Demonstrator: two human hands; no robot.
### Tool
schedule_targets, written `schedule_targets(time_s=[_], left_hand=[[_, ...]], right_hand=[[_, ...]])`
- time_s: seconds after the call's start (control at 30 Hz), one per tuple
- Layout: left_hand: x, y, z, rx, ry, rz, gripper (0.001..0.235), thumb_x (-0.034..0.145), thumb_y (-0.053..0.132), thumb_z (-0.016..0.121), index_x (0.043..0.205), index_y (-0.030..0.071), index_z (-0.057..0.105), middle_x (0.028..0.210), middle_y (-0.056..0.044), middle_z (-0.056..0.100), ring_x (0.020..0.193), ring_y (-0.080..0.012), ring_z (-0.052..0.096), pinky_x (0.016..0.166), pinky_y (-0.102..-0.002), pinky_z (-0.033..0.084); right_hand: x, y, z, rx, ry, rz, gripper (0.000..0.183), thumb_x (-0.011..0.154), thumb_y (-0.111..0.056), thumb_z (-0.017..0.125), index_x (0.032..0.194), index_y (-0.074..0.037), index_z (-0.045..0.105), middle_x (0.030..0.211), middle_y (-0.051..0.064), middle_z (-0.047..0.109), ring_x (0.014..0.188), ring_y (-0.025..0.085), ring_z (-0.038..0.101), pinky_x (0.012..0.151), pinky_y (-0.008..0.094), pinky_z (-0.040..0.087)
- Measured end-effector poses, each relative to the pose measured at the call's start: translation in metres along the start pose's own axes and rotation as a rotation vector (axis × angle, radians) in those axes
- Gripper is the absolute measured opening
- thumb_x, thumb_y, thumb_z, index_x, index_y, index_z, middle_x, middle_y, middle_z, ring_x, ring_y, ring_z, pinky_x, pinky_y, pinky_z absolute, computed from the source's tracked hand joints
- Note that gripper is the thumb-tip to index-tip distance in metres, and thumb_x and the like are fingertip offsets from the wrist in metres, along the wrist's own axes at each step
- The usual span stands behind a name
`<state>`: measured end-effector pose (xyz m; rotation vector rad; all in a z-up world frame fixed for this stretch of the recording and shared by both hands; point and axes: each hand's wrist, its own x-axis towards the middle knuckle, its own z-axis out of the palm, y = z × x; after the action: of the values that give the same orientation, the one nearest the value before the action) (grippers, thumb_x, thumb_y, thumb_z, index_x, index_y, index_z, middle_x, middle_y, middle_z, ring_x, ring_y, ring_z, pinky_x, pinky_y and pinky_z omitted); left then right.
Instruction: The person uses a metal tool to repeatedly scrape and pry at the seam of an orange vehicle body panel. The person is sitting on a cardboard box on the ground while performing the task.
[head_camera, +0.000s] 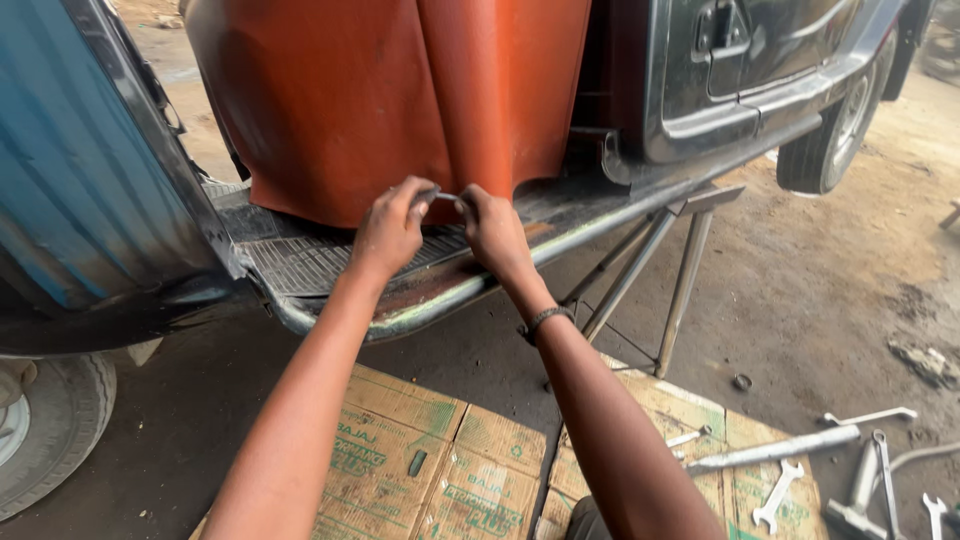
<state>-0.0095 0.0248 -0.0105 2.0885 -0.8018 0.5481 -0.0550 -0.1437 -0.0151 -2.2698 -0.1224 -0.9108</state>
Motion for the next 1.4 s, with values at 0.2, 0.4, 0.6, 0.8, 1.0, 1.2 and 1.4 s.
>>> schedule_targets(time_s=[0.2, 0.4, 0.6, 0.8, 1.0, 1.2, 1.4], left_hand=[[-0.001, 0.01, 0.013, -0.071, -0.032, 0.173, 0.021, 0.101, 0.008, 0.058, 0.121, 0.008, 0.061, 0.117, -0.018, 0.073, 0.11, -0.038, 0.07, 0.085, -0.048, 0.057], [0.002, 0.013, 0.012, -0.122, 0.083, 0.095, 0.02, 0.102, 0.007, 0.057, 0.122, 0.006, 0.06, 0.113, -0.016, 0.074, 0.108, -0.0369, 0.072, 0.083, -0.046, 0.058], [-0.004, 0.01, 0.008, -0.077, 0.142, 0.265, 0.02, 0.1, 0.0, 0.057, 0.119, 0.001, 0.064, 0.112, -0.019, 0.073, 0.103, -0.0395, 0.072, 0.085, -0.048, 0.056], [0.005, 0.005, 0.007, -0.043, 0.314, 0.06, 0.019, 0.101, 0.004, 0.061, 0.118, 0.004, 0.07, 0.114, -0.018, 0.075, 0.103, -0.0375, 0.073, 0.084, -0.046, 0.058], [-0.005, 0.006, 0.018, -0.095, 0.157, 0.337, 0.024, 0.096, 0.005, 0.064, 0.119, 0.003, 0.071, 0.114, -0.02, 0.075, 0.104, -0.0373, 0.073, 0.089, -0.044, 0.058], [0.005, -0.01, 0.01, -0.022, 0.33, 0.214, 0.021, 0.096, 0.003, 0.064, 0.115, 0.003, 0.073, 0.114, -0.019, 0.075, 0.105, -0.0365, 0.073, 0.091, -0.044, 0.059], [0.008, -0.006, 0.012, -0.13, 0.279, 0.321, 0.023, 0.098, 0.0, 0.061, 0.119, -0.002, 0.071, 0.116, -0.022, 0.073, 0.108, -0.0379, 0.072, 0.092, -0.043, 0.058]], right_hand=[[0.004, 0.018, 0.004, 0.159, -0.069, -0.009, 0.018, 0.099, -0.017, 0.062, 0.101, 0.0, 0.067, 0.083, 0.019, 0.071, 0.077, 0.033, 0.07, 0.07, 0.043, 0.053], [0.006, 0.019, -0.006, 0.376, -0.228, 0.076, 0.018, 0.101, -0.017, 0.063, 0.104, 0.0, 0.066, 0.073, 0.008, 0.061, 0.068, 0.013, 0.056, 0.064, 0.032, 0.049], [0.002, 0.016, -0.003, 0.354, -0.256, -0.007, 0.017, 0.103, -0.015, 0.062, 0.109, 0.001, 0.061, 0.08, 0.005, 0.062, 0.075, 0.012, 0.057, 0.069, 0.031, 0.049], [0.005, 0.012, -0.003, 0.334, -0.21, 0.047, 0.015, 0.102, -0.014, 0.063, 0.103, 0.001, 0.062, 0.075, 0.006, 0.061, 0.07, 0.014, 0.055, 0.066, 0.033, 0.049], [0.0, 0.007, -0.009, 0.314, -0.14, 0.01, 0.014, 0.102, -0.013, 0.063, 0.1, 0.001, 0.063, 0.072, 0.004, 0.06, 0.067, 0.011, 0.052, 0.062, 0.031, 0.046], [-0.003, 0.009, -0.006, 0.35, -0.104, 0.027, 0.015, 0.101, -0.013, 0.065, 0.096, 0.001, 0.063, 0.069, 0.01, 0.057, 0.064, 0.013, 0.048, 0.058, 0.033, 0.044], [-0.001, 0.006, -0.009, 0.184, -0.042, -0.11, 0.014, 0.101, -0.012, 0.064, 0.096, 0.0, 0.058, 0.068, 0.02, 0.058, 0.062, 0.033, 0.054, 0.059, 0.042, 0.045]])
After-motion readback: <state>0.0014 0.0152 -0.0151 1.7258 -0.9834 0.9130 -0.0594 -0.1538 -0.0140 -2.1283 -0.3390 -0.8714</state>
